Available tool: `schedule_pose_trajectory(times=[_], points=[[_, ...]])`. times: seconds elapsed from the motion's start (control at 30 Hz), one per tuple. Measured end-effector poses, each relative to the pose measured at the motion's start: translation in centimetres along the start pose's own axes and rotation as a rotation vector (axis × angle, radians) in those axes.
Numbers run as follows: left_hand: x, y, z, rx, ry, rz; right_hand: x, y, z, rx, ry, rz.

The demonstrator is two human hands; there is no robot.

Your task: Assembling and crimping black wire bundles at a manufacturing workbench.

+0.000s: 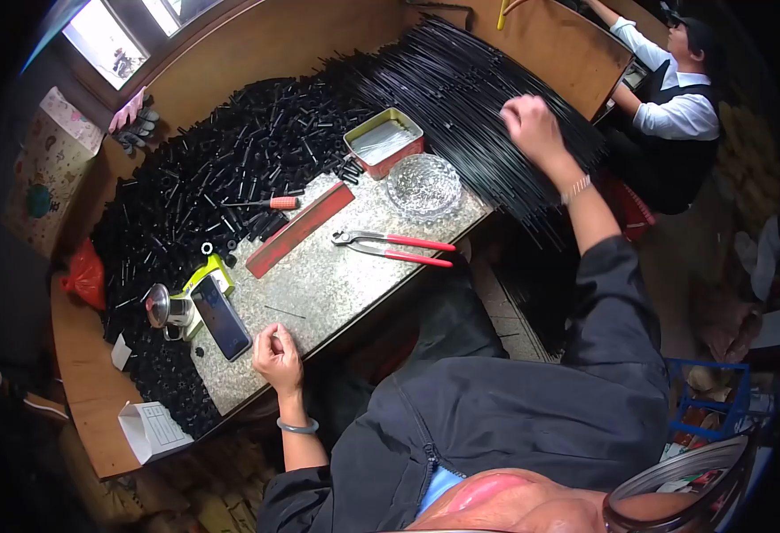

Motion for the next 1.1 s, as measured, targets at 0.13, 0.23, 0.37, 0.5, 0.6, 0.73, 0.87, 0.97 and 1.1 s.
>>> schedule_pose_trajectory(times=[0.13, 0.23, 0.37, 0.5, 0.6, 0.73, 0.87, 0.97, 1.1], points=[[0.3, 0.4, 0.4, -0.022, -0.061, 0.017, -6.3, -3.4, 7.5, -0.234, 0.219, -0.238], [-0.2, 0.3, 0.4, -0.024, -0.078, 0.009, -9.3, -4.4, 9.3, -0.388, 0.283, -0.367], [-0.3, 0.2, 0.7, -0.012, -0.099, 0.013, -10.0, -5.5, 7.3, -0.291, 0.347, -0.439], [-0.5, 0.2, 0.6, -0.026, -0.119, 0.002, -9.2, -5.2, 6.6, -0.276, 0.397, -0.252], [-0.7, 0.1, 0.8, -0.028, -0.103, 0.014, -7.8, -6.0, 8.1, -0.421, 0.294, -0.299], [-0.8, 0.2, 0.7, -0.031, -0.107, 0.022, -4.6, -7.0, 7.8, -0.36, 0.271, -0.326], [-0.9, 0.2, 0.7, -0.032, -0.117, 0.019, -3.1, -8.0, 8.6, -0.278, 0.415, -0.423], [-0.9, 0.1, 0.6, -0.03, -0.118, 0.023, 1.5, -8.6, 7.3, -0.254, 0.472, -0.337], [-0.5, 0.4, 0.4, -0.047, -0.12, 0.031, 5.6, -9.2, 6.6, -0.216, 0.455, -0.279]])
Point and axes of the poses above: each hand's wrist, its own y-axis away from the middle knuckle, its own x-axis out of the back of the hand, z = x × y, the point moved 6 cm from there along -y, towards the middle knuckle, and after that the axes turned 11 degrees about y, right-handed, at the moved point
